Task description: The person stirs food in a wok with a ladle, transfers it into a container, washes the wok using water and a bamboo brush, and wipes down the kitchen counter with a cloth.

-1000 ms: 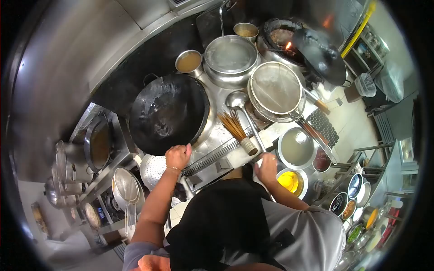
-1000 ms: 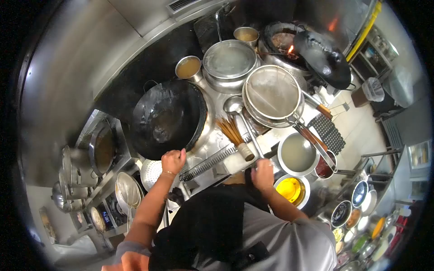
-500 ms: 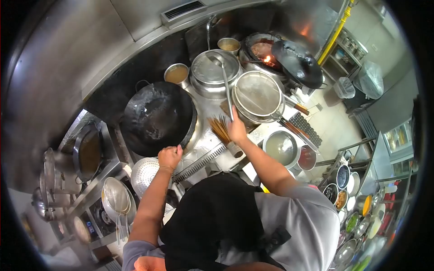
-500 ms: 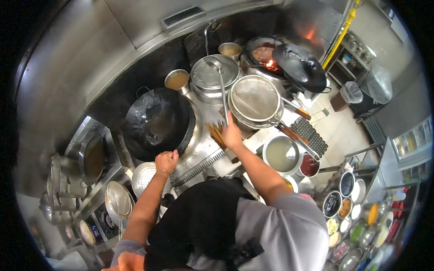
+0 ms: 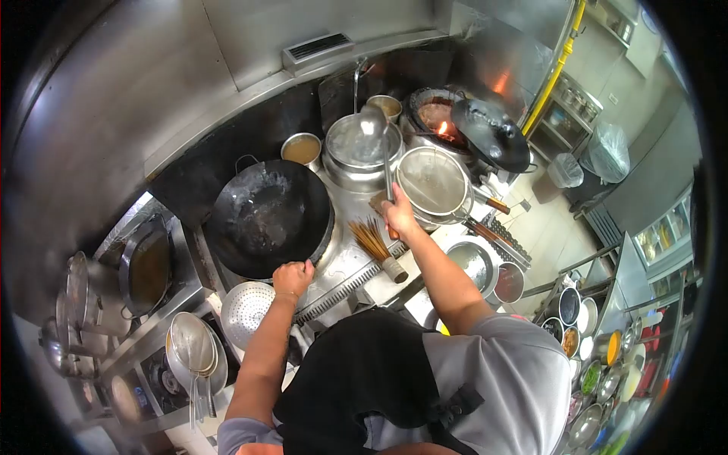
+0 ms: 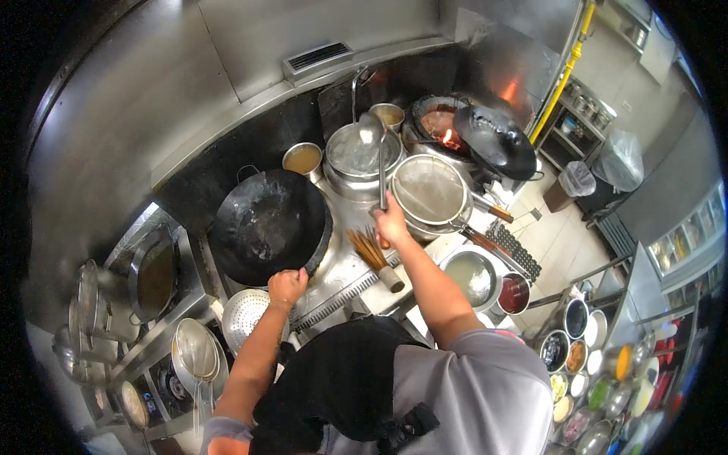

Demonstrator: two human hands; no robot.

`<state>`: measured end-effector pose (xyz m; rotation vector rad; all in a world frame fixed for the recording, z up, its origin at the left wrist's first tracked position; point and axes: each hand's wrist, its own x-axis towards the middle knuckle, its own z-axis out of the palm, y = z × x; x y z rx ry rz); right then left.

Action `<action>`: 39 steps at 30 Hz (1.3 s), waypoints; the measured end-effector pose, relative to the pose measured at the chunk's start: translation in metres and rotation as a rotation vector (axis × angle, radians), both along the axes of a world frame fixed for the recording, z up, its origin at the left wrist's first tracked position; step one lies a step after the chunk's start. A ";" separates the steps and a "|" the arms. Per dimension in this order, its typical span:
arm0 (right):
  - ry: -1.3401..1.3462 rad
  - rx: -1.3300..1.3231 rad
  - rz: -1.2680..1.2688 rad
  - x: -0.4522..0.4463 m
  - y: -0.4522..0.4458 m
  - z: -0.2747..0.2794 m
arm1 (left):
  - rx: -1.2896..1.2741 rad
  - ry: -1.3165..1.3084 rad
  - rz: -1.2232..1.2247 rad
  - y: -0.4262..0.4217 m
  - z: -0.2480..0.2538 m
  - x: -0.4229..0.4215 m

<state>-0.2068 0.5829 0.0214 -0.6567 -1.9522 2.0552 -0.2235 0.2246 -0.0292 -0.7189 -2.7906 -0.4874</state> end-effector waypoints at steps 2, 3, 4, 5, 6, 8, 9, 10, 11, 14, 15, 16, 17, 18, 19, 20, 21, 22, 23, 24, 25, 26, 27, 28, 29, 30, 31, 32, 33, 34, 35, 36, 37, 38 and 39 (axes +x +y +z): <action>-0.016 0.093 -0.055 0.000 -0.006 0.061 | -0.010 -0.012 -0.012 -0.001 0.004 0.002; 0.044 0.130 -0.057 -0.021 0.002 0.066 | -0.003 0.007 -0.005 0.000 0.007 0.003; 0.099 0.166 -0.059 -0.042 0.015 0.070 | 0.002 0.021 0.002 0.001 0.007 0.005; 0.065 0.272 -0.020 -0.056 0.029 0.089 | 0.000 0.009 -0.002 0.002 0.007 0.007; -0.013 0.381 0.009 -0.062 0.039 0.111 | -0.014 0.006 -0.007 0.003 0.007 0.005; -0.035 0.694 0.065 -0.051 0.045 0.133 | -0.026 -0.023 -0.007 0.001 0.006 0.003; -0.021 0.710 0.078 -0.042 0.044 0.123 | -0.032 -0.028 -0.006 0.001 0.006 0.003; -0.008 0.727 0.090 -0.032 0.042 0.114 | -0.030 -0.042 0.010 0.000 0.005 0.004; -0.018 0.633 0.097 -0.008 0.029 0.093 | -0.023 -0.052 0.026 0.002 0.006 0.004; 0.115 0.714 0.141 0.072 -0.005 0.020 | -0.006 -0.073 0.051 0.004 0.009 0.006; 0.063 0.638 0.212 0.099 -0.012 0.009 | -0.010 -0.074 0.065 0.006 0.012 0.006; -0.038 0.590 0.218 0.121 -0.021 0.005 | -0.026 -0.088 0.072 0.008 0.015 0.006; -0.143 0.539 0.226 0.141 -0.031 0.000 | -0.047 -0.105 0.078 0.008 0.016 0.008; -0.239 0.541 0.232 0.150 -0.037 -0.016 | -0.055 -0.103 0.089 0.009 0.017 0.006; -0.341 0.541 0.241 0.157 -0.042 -0.038 | -0.041 -0.097 0.080 0.008 0.016 0.008; -0.313 0.673 0.238 0.162 -0.043 -0.069 | -0.025 -0.091 0.072 0.009 0.015 0.008; -0.315 0.666 0.254 0.166 -0.045 -0.077 | -0.033 -0.099 0.084 0.008 0.012 0.010; -0.395 0.695 0.270 0.164 -0.047 -0.083 | -0.034 -0.092 0.072 0.009 0.011 0.007; -0.474 0.722 0.288 0.164 -0.049 -0.091 | -0.037 -0.086 0.063 0.010 0.011 0.006; -0.498 0.733 0.332 0.164 -0.050 -0.098 | -0.057 -0.137 0.083 0.009 0.010 0.006; -0.490 0.729 0.359 0.165 -0.053 -0.105 | -0.066 -0.141 0.108 0.008 0.009 0.005; -0.463 0.787 0.315 0.166 -0.057 -0.111 | -0.062 -0.072 0.071 0.008 0.012 0.005; -0.436 0.839 0.268 0.169 -0.063 -0.116 | -0.063 -0.006 0.030 0.005 0.017 0.011; -0.349 0.923 0.292 0.170 -0.060 -0.119 | -0.076 -0.010 0.047 0.000 0.021 0.023; -0.322 1.001 0.310 0.170 -0.062 -0.077 | 0.016 0.045 0.126 -0.002 0.034 0.038; -0.194 1.019 0.280 0.164 -0.062 -0.076 | 0.110 0.103 0.202 -0.009 0.042 0.050; -0.062 1.041 0.244 0.156 -0.060 -0.073 | 0.110 0.107 0.213 -0.025 0.039 0.060; -0.055 1.043 0.249 0.145 -0.066 -0.064 | 0.129 0.087 0.310 -0.046 0.031 0.077; 0.087 1.102 0.265 0.134 -0.072 -0.049 | 0.150 0.069 0.402 -0.066 0.019 0.092; 0.229 1.157 0.274 0.124 -0.081 -0.033 | 0.097 0.046 0.540 -0.085 0.005 0.108; 0.230 1.159 0.266 0.113 -0.095 -0.016 | 0.099 0.017 0.619 -0.104 -0.011 0.126; 0.289 1.156 0.348 0.101 -0.114 0.006 | 0.104 -0.012 0.696 -0.122 -0.027 0.143; 0.348 1.156 0.427 0.094 -0.136 0.026 | 0.141 -0.057 0.723 -0.137 -0.047 0.159; 0.343 1.188 0.465 0.091 -0.162 0.043 | 0.180 -0.102 0.745 -0.147 -0.062 0.174; 0.334 1.219 0.501 0.087 -0.190 0.057 | 0.290 -0.213 0.741 -0.153 -0.068 0.186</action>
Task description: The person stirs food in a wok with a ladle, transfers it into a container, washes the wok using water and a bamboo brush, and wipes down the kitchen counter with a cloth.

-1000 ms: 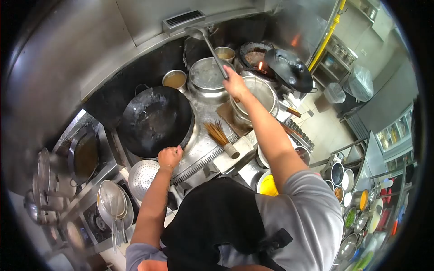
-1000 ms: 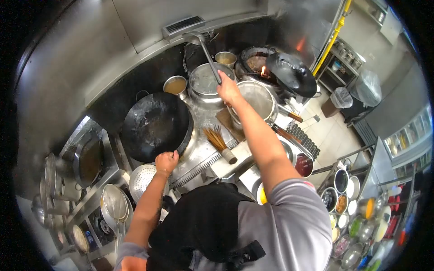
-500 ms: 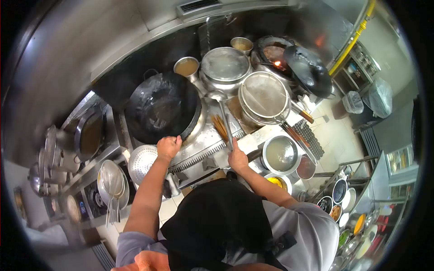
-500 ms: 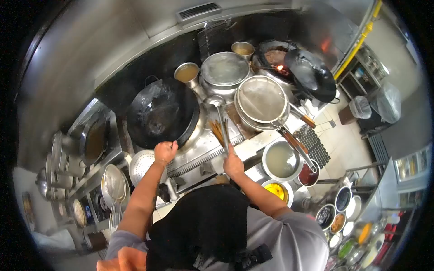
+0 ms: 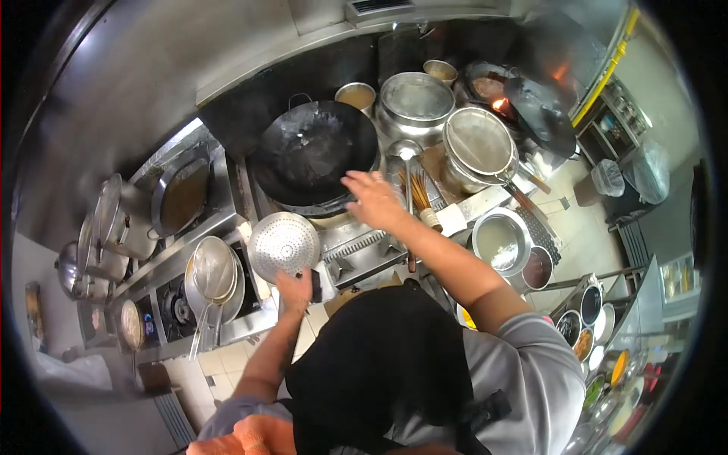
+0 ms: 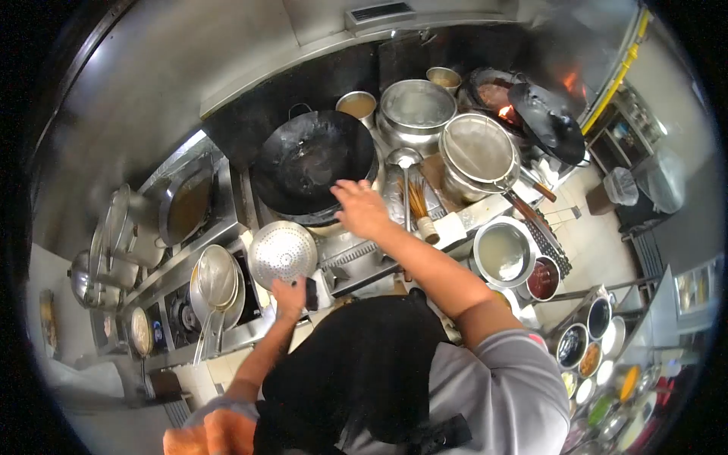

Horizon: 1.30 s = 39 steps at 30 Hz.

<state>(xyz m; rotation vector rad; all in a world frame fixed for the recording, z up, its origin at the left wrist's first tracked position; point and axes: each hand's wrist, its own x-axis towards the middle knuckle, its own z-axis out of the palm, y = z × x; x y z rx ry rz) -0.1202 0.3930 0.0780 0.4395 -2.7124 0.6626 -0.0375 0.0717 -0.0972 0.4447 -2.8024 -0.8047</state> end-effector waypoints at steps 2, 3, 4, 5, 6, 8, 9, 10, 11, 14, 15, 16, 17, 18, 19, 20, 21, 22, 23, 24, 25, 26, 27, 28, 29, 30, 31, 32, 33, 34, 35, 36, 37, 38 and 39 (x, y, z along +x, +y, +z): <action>-0.071 0.088 0.043 -0.016 -0.048 -0.011 | 0.327 -0.270 -0.090 -0.013 -0.017 0.012; -0.071 0.099 0.022 -0.025 -0.070 -0.018 | 0.303 -0.198 -0.106 -0.009 -0.017 0.017; -0.241 0.239 0.016 -0.032 -0.090 -0.028 | 0.281 -0.133 -0.120 -0.007 -0.016 0.026; -0.419 0.372 0.010 -0.032 -0.104 -0.035 | 0.289 -0.146 -0.138 -0.011 -0.023 0.028; -0.434 0.375 -0.009 -0.028 -0.113 -0.038 | 0.271 -0.105 -0.152 -0.014 -0.032 0.024; -0.356 0.304 -0.156 -0.024 -0.124 -0.044 | 0.263 -0.078 -0.186 -0.022 -0.041 0.015; -0.286 0.277 -0.196 -0.024 -0.125 -0.050 | 0.269 -0.096 -0.199 -0.023 -0.040 0.015; -0.194 0.337 -0.214 -0.023 -0.123 -0.055 | 0.277 -0.112 -0.208 -0.024 -0.039 0.016; -0.141 0.416 -0.230 -0.017 -0.121 -0.046 | 0.465 -0.088 -0.229 -0.028 -0.038 0.018; -0.074 0.369 -0.257 0.028 -0.114 -0.001 | 1.321 -0.238 -0.257 -0.050 -0.001 0.030; -0.051 0.358 -0.247 0.049 -0.110 0.004 | 1.475 -0.226 -0.245 -0.055 0.033 0.034; -0.026 0.348 -0.237 0.072 -0.105 0.010 | 1.628 -0.214 -0.228 -0.062 0.070 0.041; -0.043 0.313 -0.246 0.101 -0.106 0.020 | 1.713 -0.241 -0.257 -0.076 0.092 0.042; -0.052 0.308 -0.255 0.125 -0.103 0.015 | 1.799 -0.264 -0.285 -0.093 0.111 0.038; -0.074 0.318 -0.266 0.150 -0.099 0.007 | 1.953 -0.221 -0.348 -0.102 0.132 0.033; -0.092 0.329 -0.274 0.174 -0.095 -0.005 | 2.106 -0.169 -0.410 -0.107 0.150 0.028; -0.077 0.306 -0.273 0.195 -0.091 -0.020 | 2.175 -0.108 -0.408 -0.111 0.165 0.025; -0.060 0.281 -0.273 0.213 -0.088 -0.035 | 2.241 -0.043 -0.408 -0.115 0.175 0.022; -0.169 0.296 -0.317 0.228 -0.088 -0.047 | 2.267 -0.028 -0.479 -0.120 0.178 0.015; -0.171 0.291 -0.329 0.235 -0.087 -0.053 | 2.306 -0.035 -0.527 -0.119 0.187 0.013; -0.128 0.279 -0.337 0.242 -0.085 -0.060 | 2.308 -0.054 -0.554 -0.116 0.191 0.009; -0.086 0.267 -0.344 0.248 -0.086 -0.059 | 2.309 -0.073 -0.578 -0.111 0.197 0.008; -0.144 0.240 -0.380 0.251 -0.086 -0.060 | 2.300 -0.090 -0.584 -0.102 0.202 0.008; -0.145 0.226 -0.396 0.254 -0.088 -0.061 | 2.271 -0.119 -0.522 -0.092 0.208 0.009; -0.157 0.240 -0.399 0.255 -0.091 -0.062 | 2.241 -0.148 -0.466 -0.081 0.213 0.010; -0.169 0.256 -0.408 0.256 -0.090 -0.062 | 2.233 -0.173 -0.487 -0.073 0.212 0.009; -0.223 0.266 -0.395 0.258 -0.087 -0.066 | 2.236 -0.244 -0.536 -0.062 0.207 0.006; -0.034 0.253 -0.430 0.260 -0.087 -0.073 | 2.237 -0.337 -0.590 -0.049 0.204 0.006; -0.151 0.219 -0.451 0.255 -0.084 -0.081 | 2.271 -0.441 -0.670 -0.038 0.202 0.009; -0.168 0.258 -0.427 0.255 -0.082 -0.072 | 2.309 -0.599 -0.682 -0.026 0.202 0.011; -0.100 0.258 -0.427 0.260 -0.083 -0.072 | 2.220 -0.601 -0.746 -0.011 0.209 0.025; -0.125 0.178 -0.441 0.273 -0.090 -0.043 | 2.176 -0.700 -0.792 0.003 0.210 0.035; 0.072 0.204 -0.473 0.282 -0.084 -0.057 | 2.045 -0.759 -0.864 0.024 0.208 0.042; 0.082 0.120 -0.475 0.307 -0.084 -0.045 | 1.900 -0.747 -0.916 0.046 0.208 0.056; 0.039 0.099 -0.525 0.343 -0.083 -0.023 | 1.723 -0.757 -0.877 0.069 0.219 0.081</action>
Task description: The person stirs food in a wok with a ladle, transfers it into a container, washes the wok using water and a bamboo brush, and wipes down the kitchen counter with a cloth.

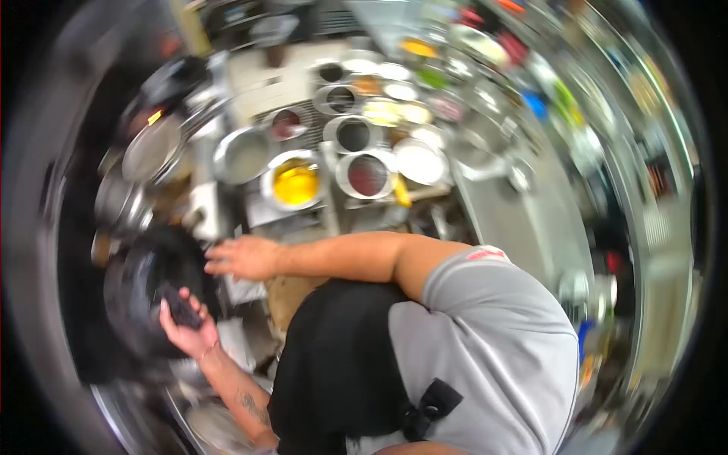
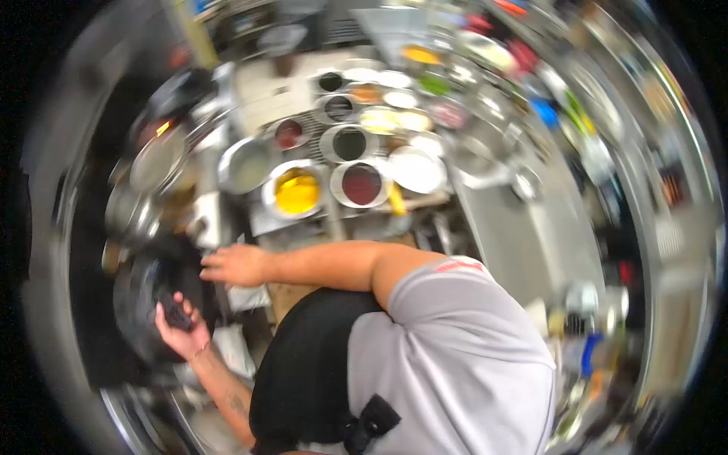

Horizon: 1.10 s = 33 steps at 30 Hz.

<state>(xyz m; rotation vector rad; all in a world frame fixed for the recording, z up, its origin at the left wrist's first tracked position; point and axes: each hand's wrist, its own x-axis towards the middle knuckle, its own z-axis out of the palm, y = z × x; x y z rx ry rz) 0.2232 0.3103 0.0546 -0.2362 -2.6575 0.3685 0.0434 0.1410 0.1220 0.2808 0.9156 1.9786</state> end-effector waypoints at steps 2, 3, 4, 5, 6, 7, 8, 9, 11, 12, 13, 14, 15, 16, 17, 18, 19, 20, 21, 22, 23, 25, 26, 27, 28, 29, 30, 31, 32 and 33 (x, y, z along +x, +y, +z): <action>-0.001 -0.116 -0.117 0.081 0.003 0.013 | -0.188 0.167 -0.075 0.046 -0.005 0.046; 0.039 -0.188 -0.183 0.121 0.003 0.013 | -0.258 0.260 -0.127 0.070 -0.009 0.067; 0.112 -0.158 -0.276 0.164 0.006 -0.004 | -0.273 0.309 -0.244 0.092 -0.013 0.098; 0.103 -0.196 -0.384 0.209 0.005 -0.020 | -0.291 0.362 -0.344 0.112 -0.019 0.125; 0.092 -0.227 -0.486 0.255 -0.004 -0.029 | -0.322 0.374 -0.436 0.130 -0.033 0.150; 0.103 -0.269 -0.582 0.300 -0.019 -0.038 | -0.306 0.440 -0.598 0.148 -0.049 0.174; 0.112 -0.304 -0.671 0.345 -0.035 -0.044 | -0.250 0.501 -0.659 0.161 -0.048 0.220; 0.082 -0.403 -0.789 0.385 -0.054 -0.059 | -0.200 0.564 -0.718 0.165 -0.045 0.265; 0.032 -0.567 -1.003 0.460 -0.096 -0.072 | -0.092 0.820 -0.946 0.188 -0.056 0.339; 0.024 -0.640 -1.089 0.490 -0.122 -0.075 | -0.041 0.963 -1.029 0.179 -0.016 0.396; 0.073 -0.630 -1.151 0.517 -0.149 -0.076 | 0.133 1.124 -1.130 0.188 -0.018 0.433; 0.162 -0.604 -1.236 0.539 -0.171 -0.093 | 0.318 1.284 -1.087 0.189 -0.005 0.474; 0.136 -0.678 -1.326 0.558 -0.193 -0.096 | 0.499 1.436 -1.019 0.181 0.015 0.515; 0.195 -0.639 -1.393 0.572 -0.213 -0.103 | 0.611 1.394 -1.099 0.174 0.040 0.552; 0.206 -0.615 -1.413 0.588 -0.228 -0.103 | 0.731 1.340 -1.161 0.171 0.066 0.595; 0.189 -0.721 -1.470 0.594 -0.244 -0.103 | 0.817 1.290 -1.190 0.165 0.086 0.631; 0.172 -0.828 -1.520 0.600 -0.255 -0.104 | 0.898 1.240 -1.215 0.161 0.106 0.665; 0.182 -0.820 -1.519 0.605 -0.263 -0.110 | 0.966 1.190 -1.199 0.150 0.132 0.693; 0.192 -0.759 -1.528 0.611 -0.270 -0.118 | 1.032 1.138 -1.185 0.140 0.156 0.722; 0.203 -0.706 -1.540 0.619 -0.279 -0.123 | 1.139 1.026 -1.124 0.136 0.170 0.754; 0.142 -0.557 -1.623 0.628 -0.290 -0.127 | 1.230 0.910 -1.070 0.131 0.180 0.785; 0.052 -0.294 -1.816 0.648 -0.327 -0.136 | 1.276 0.853 -1.010 0.114 0.217 0.827; 0.137 -0.237 -1.994 0.654 -0.348 -0.112 | 1.265 0.804 -1.055 0.108 0.227 0.849; 0.077 -0.201 -2.141 0.663 -0.372 -0.105 | 1.257 0.750 -1.091 0.104 0.237 0.870; 0.037 -0.249 -2.315 0.670 -0.389 -0.101 | 1.325 0.808 -1.096 0.100 0.248 0.886; -0.051 -0.276 -2.434 0.674 -0.407 -0.108 | 1.401 0.862 -1.094 0.095 0.259 0.896; -0.107 -0.338 -2.511 0.673 -0.420 -0.125 | 1.175 0.959 -1.302 0.089 0.268 0.899; -0.169 -0.399 -2.583 0.671 -0.428 -0.143 | 1.167 0.965 -1.312 0.087 0.264 0.909; -0.173 -0.411 -2.575 0.667 -0.425 -0.150 | 1.228 1.272 -1.236 0.088 0.263 0.926; -0.234 -0.395 -2.647 0.661 -0.411 -0.154 | 1.268 1.581 -1.134 0.092 0.261 0.942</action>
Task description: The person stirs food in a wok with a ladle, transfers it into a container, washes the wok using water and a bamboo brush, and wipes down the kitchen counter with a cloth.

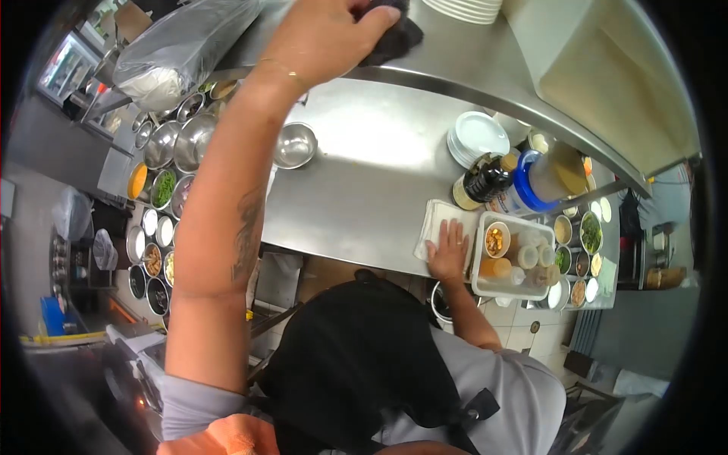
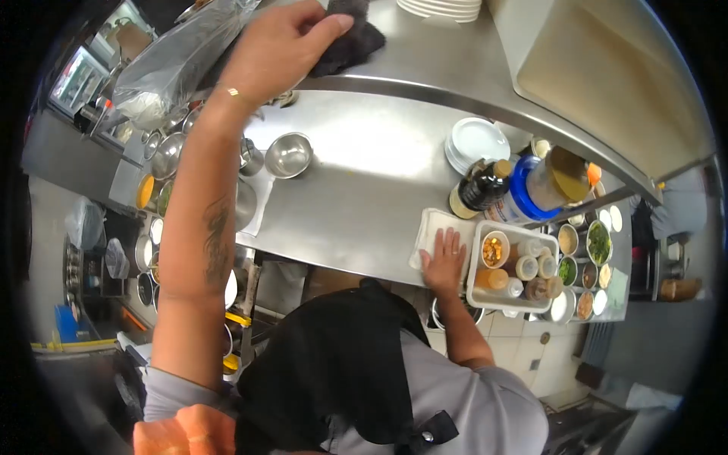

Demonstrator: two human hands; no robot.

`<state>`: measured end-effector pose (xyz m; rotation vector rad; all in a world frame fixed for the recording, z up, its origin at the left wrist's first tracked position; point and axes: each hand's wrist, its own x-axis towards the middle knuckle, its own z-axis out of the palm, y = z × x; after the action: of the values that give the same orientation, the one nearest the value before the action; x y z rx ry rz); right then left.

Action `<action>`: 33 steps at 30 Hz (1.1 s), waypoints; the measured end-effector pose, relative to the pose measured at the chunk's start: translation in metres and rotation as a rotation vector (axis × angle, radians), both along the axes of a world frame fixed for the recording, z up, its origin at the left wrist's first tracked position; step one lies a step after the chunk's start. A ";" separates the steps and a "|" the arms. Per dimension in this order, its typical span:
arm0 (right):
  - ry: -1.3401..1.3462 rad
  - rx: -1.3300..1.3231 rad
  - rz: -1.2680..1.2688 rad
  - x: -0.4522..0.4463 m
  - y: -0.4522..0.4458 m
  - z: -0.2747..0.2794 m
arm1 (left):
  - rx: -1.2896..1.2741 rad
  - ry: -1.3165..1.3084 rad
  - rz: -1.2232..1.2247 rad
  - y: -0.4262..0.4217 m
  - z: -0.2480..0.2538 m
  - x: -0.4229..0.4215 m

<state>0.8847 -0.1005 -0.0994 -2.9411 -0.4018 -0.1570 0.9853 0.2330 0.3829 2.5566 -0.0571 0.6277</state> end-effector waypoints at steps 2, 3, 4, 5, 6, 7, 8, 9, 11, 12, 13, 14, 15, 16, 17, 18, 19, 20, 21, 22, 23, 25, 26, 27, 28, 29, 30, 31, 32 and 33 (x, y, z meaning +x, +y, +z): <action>-0.025 -0.039 -0.054 -0.002 0.038 -0.003 | -0.104 -0.060 -0.094 0.008 -0.019 0.020; -0.004 -0.008 0.013 0.000 0.061 -0.002 | -0.139 -0.089 -0.106 0.005 -0.019 0.018; 0.015 0.024 0.083 0.004 0.084 -0.003 | -0.173 -0.120 -0.115 0.007 -0.020 0.019; 0.027 0.027 0.099 0.008 0.105 -0.004 | 0.138 -0.659 -0.268 0.019 -0.039 0.025; 0.022 0.052 0.178 0.022 0.129 -0.006 | 0.110 -0.749 -0.273 0.034 -0.056 0.016; 0.014 0.078 0.261 0.041 0.152 -0.006 | -0.002 -0.716 -0.224 0.048 -0.104 -0.004; 0.016 0.084 0.287 0.064 0.176 0.000 | -0.119 -0.685 -0.176 0.063 -0.153 -0.023; 0.079 0.066 0.245 0.101 0.213 0.007 | -0.237 -0.658 -0.130 0.077 -0.200 -0.043; 0.135 0.046 0.195 0.150 0.264 0.016 | -0.693 -0.127 0.406 0.104 -0.314 -0.051; 0.200 0.053 0.164 0.170 0.286 0.015 | -1.065 0.148 0.584 0.122 -0.352 -0.047; 0.268 0.054 0.130 0.183 0.304 0.013 | -1.436 0.445 0.752 0.132 -0.377 -0.046; 0.271 0.043 0.140 0.189 0.320 0.010 | -1.447 0.442 0.761 0.135 -0.391 -0.040; 0.284 0.048 0.180 0.193 0.337 0.006 | -1.660 0.437 0.781 0.139 -0.400 -0.025; 0.296 0.054 0.216 0.193 0.348 0.002 | -1.873 0.429 0.791 0.145 -0.406 -0.009; 0.300 0.041 0.216 0.185 0.349 -0.005 | -1.885 0.435 0.792 0.155 -0.416 0.006; 0.180 0.040 0.335 0.169 0.346 -0.012 | -1.943 0.337 0.694 0.167 -0.426 0.022; 0.061 0.037 0.454 0.152 0.338 -0.017 | -1.997 0.239 0.596 0.175 -0.432 0.034; 0.066 0.022 0.453 0.136 0.321 -0.018 | -2.012 0.244 0.597 0.181 -0.432 0.044; 0.093 0.029 0.586 0.122 0.297 -0.014 | -1.996 0.217 0.652 0.187 -0.428 0.052; 0.124 0.042 0.717 0.119 0.278 -0.006 | -1.973 0.192 0.710 0.190 -0.421 0.054; 0.138 -0.012 0.745 0.130 0.259 0.001 | -1.829 0.179 0.774 0.179 -0.404 0.048; 0.064 -0.085 0.594 0.183 0.252 0.001 | -1.647 0.169 0.626 0.155 -0.381 0.010; 0.226 -0.024 0.484 0.208 0.271 0.019 | -1.452 0.164 0.480 0.140 -0.379 -0.016; 0.373 0.040 0.355 0.234 0.289 0.036 | -1.206 0.199 0.364 0.126 -0.402 -0.047; 0.495 0.095 0.217 0.259 0.308 0.053 | -0.957 0.225 0.246 0.114 -0.424 -0.075; 0.495 0.103 0.214 0.255 0.332 0.054 | -0.911 0.289 0.183 0.092 -0.406 -0.100; 0.495 0.111 0.212 0.250 0.355 0.056 | -0.867 0.360 0.122 0.072 -0.381 -0.125; 0.373 0.043 0.358 0.221 0.366 0.038 | -0.877 0.474 0.098 0.062 -0.372 -0.145; 0.223 -0.034 0.495 0.192 0.377 0.022 | -0.885 0.587 0.072 0.057 -0.367 -0.165; 0.056 -0.105 0.612 0.162 0.387 0.006 | -0.895 0.591 0.075 0.052 -0.371 -0.182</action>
<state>1.0470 0.2867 -0.0937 -2.7541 -1.2962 0.0286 0.8030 0.2846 0.0124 1.7643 0.4258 -0.1111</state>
